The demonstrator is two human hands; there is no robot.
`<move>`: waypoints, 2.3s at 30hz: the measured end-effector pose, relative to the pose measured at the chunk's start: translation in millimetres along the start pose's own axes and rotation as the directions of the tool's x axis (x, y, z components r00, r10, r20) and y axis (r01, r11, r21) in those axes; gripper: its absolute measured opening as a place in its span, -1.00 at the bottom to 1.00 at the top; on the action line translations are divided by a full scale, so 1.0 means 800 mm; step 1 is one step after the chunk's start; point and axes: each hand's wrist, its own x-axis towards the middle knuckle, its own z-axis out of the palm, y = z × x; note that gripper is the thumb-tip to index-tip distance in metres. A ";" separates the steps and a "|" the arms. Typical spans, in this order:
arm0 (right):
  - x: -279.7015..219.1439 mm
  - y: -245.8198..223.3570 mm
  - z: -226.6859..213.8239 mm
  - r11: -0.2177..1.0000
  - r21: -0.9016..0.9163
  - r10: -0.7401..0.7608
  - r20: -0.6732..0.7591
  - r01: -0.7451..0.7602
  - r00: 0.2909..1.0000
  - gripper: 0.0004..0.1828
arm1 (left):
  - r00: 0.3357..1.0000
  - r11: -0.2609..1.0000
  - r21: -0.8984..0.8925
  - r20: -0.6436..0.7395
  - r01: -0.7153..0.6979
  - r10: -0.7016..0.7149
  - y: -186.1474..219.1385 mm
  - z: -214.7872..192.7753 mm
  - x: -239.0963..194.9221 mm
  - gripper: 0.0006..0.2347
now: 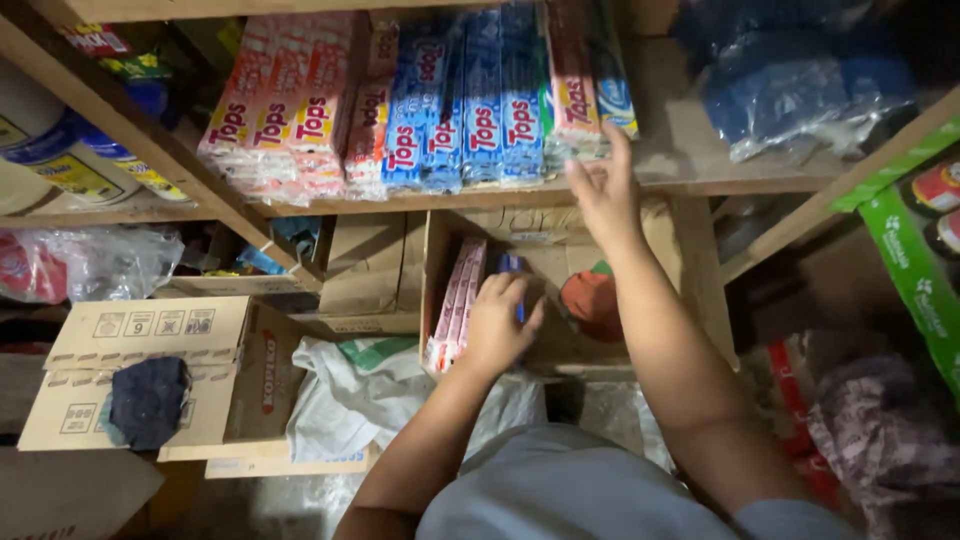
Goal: The recorder is seen wiping products and organizing them into a cardboard box on a shelf in a grocery store backroom.
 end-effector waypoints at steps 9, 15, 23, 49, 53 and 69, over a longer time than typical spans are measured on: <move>0.055 -0.046 0.023 0.838 0.401 0.372 0.073 -0.369 0.925 -0.34 | 0.930 0.983 0.165 0.344 0.076 -0.130 -0.022 0.043 -0.013 -0.68; 0.063 -0.030 0.027 0.813 0.491 0.363 -0.008 -0.313 0.932 -0.40 | 0.960 0.985 0.110 0.235 0.132 -0.155 -0.015 0.009 0.000 -0.61; -0.010 -0.062 0.017 0.851 0.434 0.260 0.144 -0.297 0.955 -0.55 | 0.815 0.257 -0.801 0.425 0.541 -0.394 -0.058 0.033 0.027 -0.63; -0.210 -0.120 0.075 0.767 0.487 0.254 0.366 -0.417 0.895 -0.34 | 0.762 0.128 -0.764 0.585 0.633 -0.279 0.008 -0.146 -0.071 -0.76; -0.223 -0.073 0.110 0.662 0.455 0.495 0.332 -0.596 0.803 -0.37 | 0.758 0.144 -0.761 0.570 0.633 -0.316 -0.028 -0.142 -0.097 -0.77; -0.170 -0.016 0.178 0.760 -0.091 0.615 0.417 -0.643 0.669 -0.62 | 0.638 0.322 -0.658 0.315 0.681 -0.703 -0.118 -0.089 -0.112 -0.71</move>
